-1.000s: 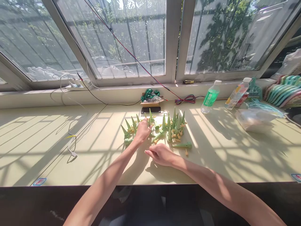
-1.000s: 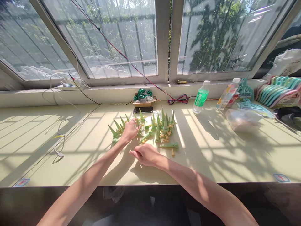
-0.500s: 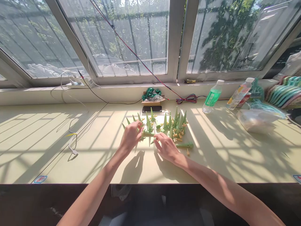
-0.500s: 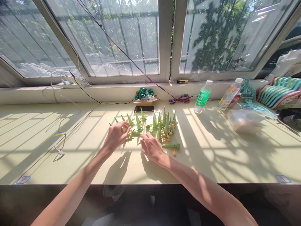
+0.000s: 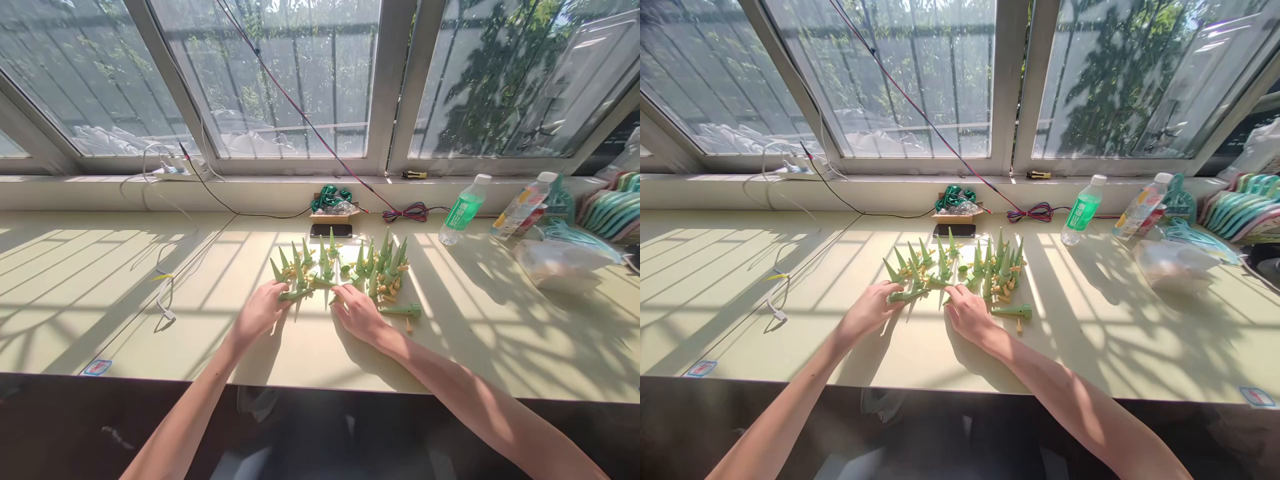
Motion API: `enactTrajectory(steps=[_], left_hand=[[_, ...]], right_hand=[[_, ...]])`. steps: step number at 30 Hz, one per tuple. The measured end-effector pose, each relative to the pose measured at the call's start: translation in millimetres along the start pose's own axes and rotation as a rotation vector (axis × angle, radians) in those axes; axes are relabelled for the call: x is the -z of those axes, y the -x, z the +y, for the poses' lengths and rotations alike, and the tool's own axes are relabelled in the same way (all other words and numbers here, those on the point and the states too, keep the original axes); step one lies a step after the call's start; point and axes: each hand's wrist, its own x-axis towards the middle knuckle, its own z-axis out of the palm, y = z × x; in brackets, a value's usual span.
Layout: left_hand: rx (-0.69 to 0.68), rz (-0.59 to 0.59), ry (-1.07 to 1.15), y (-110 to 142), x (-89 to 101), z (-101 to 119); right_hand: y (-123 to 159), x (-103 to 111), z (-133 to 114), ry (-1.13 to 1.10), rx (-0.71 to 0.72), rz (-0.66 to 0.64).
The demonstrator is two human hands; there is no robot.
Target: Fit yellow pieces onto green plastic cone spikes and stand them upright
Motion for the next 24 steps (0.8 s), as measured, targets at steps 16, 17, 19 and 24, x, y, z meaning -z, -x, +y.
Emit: enactTrajectory(steps=[16,17,19,24], left_hand=[[-0.107,-0.048,0.491,15,-19.0,52],[-0.11,-0.066,0.497,15,-22.0,57],[-0.149,-0.087,0.478,16,-23.4,61],[-0.154,-0.036,0.367,7,-4.7,41]], right_hand=[[-1,3,-2,-0.468,0.029,0.166],[-1,1,0,-0.484,0.062,0.203],[0,-2,3,-0.506,0.101,0.27],[-1,-3,6,-0.413,0.201,0.392]])
